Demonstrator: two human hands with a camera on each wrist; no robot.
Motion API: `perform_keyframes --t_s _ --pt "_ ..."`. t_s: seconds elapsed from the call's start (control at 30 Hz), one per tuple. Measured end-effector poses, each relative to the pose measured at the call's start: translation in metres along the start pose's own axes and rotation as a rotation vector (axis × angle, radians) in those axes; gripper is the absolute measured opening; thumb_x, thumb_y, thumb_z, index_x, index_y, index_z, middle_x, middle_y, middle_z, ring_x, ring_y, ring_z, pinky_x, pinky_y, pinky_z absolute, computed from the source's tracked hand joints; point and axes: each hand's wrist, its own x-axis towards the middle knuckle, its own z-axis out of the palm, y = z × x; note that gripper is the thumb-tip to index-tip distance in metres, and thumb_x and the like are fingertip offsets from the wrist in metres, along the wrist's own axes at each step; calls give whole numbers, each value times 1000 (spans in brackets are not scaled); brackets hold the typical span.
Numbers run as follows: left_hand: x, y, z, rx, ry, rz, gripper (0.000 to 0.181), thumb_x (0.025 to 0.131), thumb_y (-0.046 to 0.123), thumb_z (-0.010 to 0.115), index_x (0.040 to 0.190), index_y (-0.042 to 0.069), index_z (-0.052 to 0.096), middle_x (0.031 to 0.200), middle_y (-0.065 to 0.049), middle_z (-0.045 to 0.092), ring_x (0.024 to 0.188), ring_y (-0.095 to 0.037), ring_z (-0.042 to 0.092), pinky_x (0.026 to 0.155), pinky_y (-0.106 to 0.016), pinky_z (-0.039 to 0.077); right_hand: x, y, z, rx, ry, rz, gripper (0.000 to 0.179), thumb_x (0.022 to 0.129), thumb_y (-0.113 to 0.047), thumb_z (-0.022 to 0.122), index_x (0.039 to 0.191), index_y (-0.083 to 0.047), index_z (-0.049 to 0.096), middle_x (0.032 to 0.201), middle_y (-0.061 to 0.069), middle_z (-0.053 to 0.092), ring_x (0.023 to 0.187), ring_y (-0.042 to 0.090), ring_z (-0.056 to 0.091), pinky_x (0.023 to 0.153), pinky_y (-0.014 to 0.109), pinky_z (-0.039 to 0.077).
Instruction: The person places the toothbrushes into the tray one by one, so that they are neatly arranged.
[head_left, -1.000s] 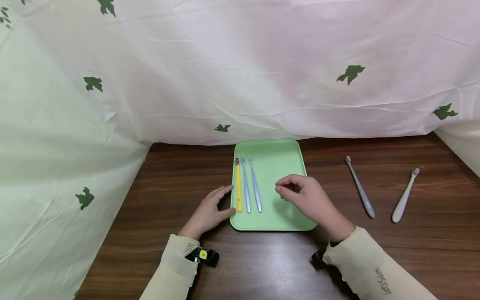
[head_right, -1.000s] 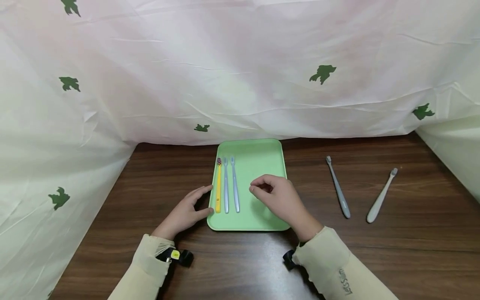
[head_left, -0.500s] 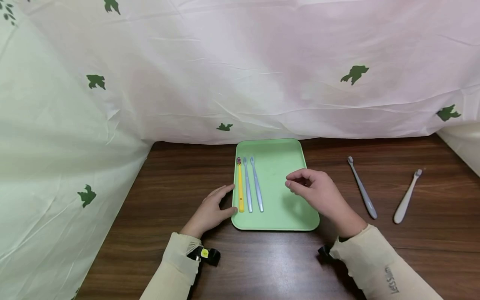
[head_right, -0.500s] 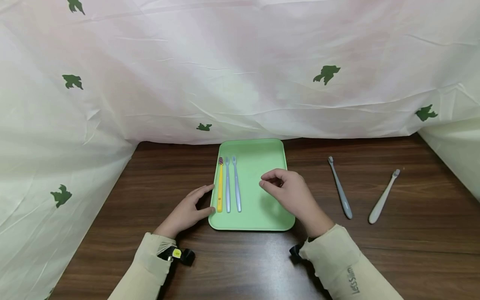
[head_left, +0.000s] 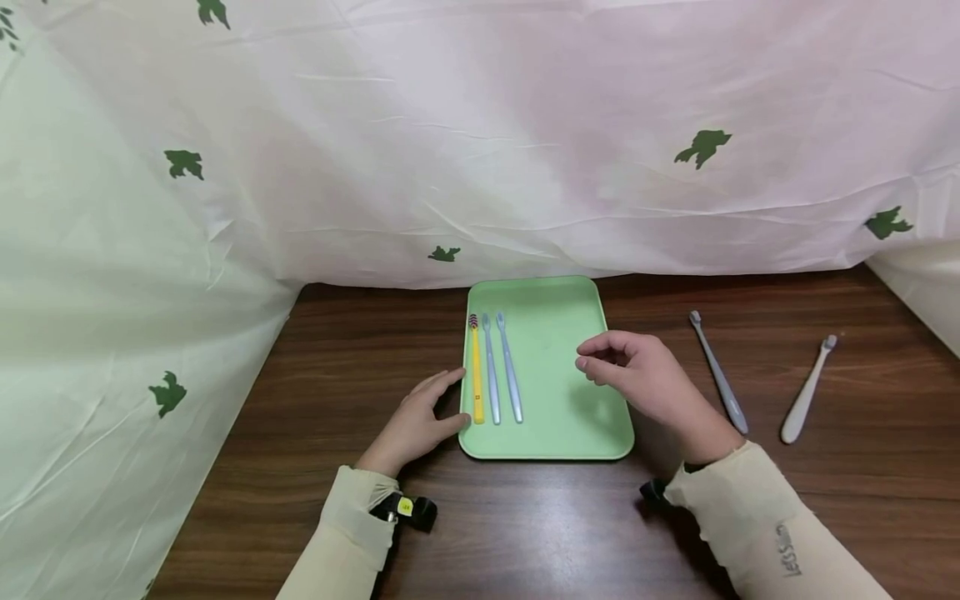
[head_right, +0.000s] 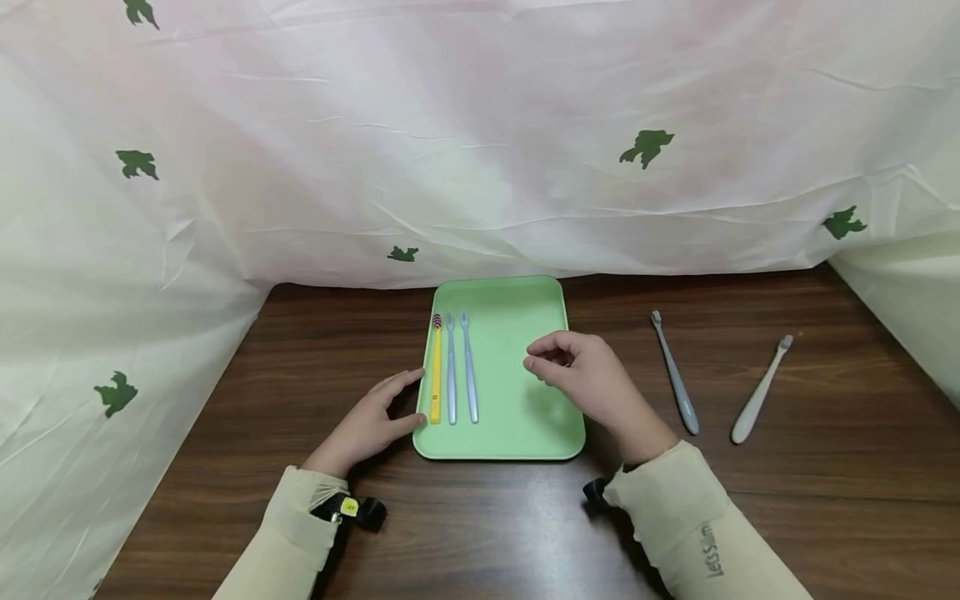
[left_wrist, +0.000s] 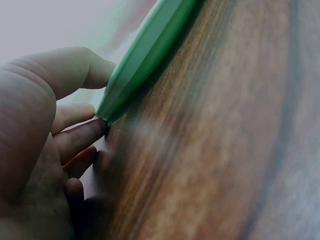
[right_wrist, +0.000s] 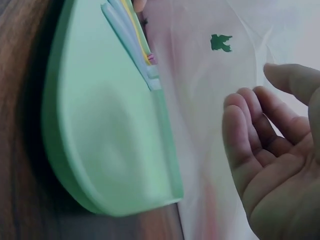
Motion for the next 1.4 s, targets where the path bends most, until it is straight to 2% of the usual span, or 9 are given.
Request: perform_keyframes --t_s 0.2,0.37,0.57,1.03,1.2,1.4 --pt "0 0 1 -8 2 4 70 90 25 77 152 21 46 158 -9 37 148 -31 29 113 -57 32 -1 3 -10 -27 -91 -11 30 95 -26 71 115 -4 71 97 5 71 89 23 65 76 30 55" --pt "0 0 1 -7 3 7 70 89 25 77 152 21 46 158 -9 38 148 -31 29 113 -57 32 -1 5 -17 -69 -127 -31 30 94 -25 72 116 -4 71 99 2 70 92 20 63 76 28 53" --pt "0 0 0 -8 -1 2 70 90 25 77 152 21 46 158 -10 37 148 -32 29 113 -57 32 1 15 -25 -62 -186 -41 32 94 -26 73 117 -3 71 104 3 70 94 19 62 78 27 53" --pt "0 1 0 -15 -7 2 70 90 24 77 152 20 46 159 -10 36 148 -31 28 113 -57 31 3 35 -50 -87 -238 5 40 95 -30 71 124 -3 68 106 6 70 99 17 65 83 27 52" --pt "0 1 0 -14 -8 8 70 90 24 76 152 20 46 159 -10 36 149 -31 28 113 -57 32 3 39 -58 -80 -230 12 40 95 -28 71 124 -1 67 105 8 69 95 15 66 81 28 54" --pt "-1 1 0 -19 -8 8 70 90 23 76 153 20 45 159 -11 36 148 -32 28 113 -58 32 2 42 -66 -85 -224 42 44 96 -28 70 129 -1 63 108 8 68 94 20 67 81 31 55"
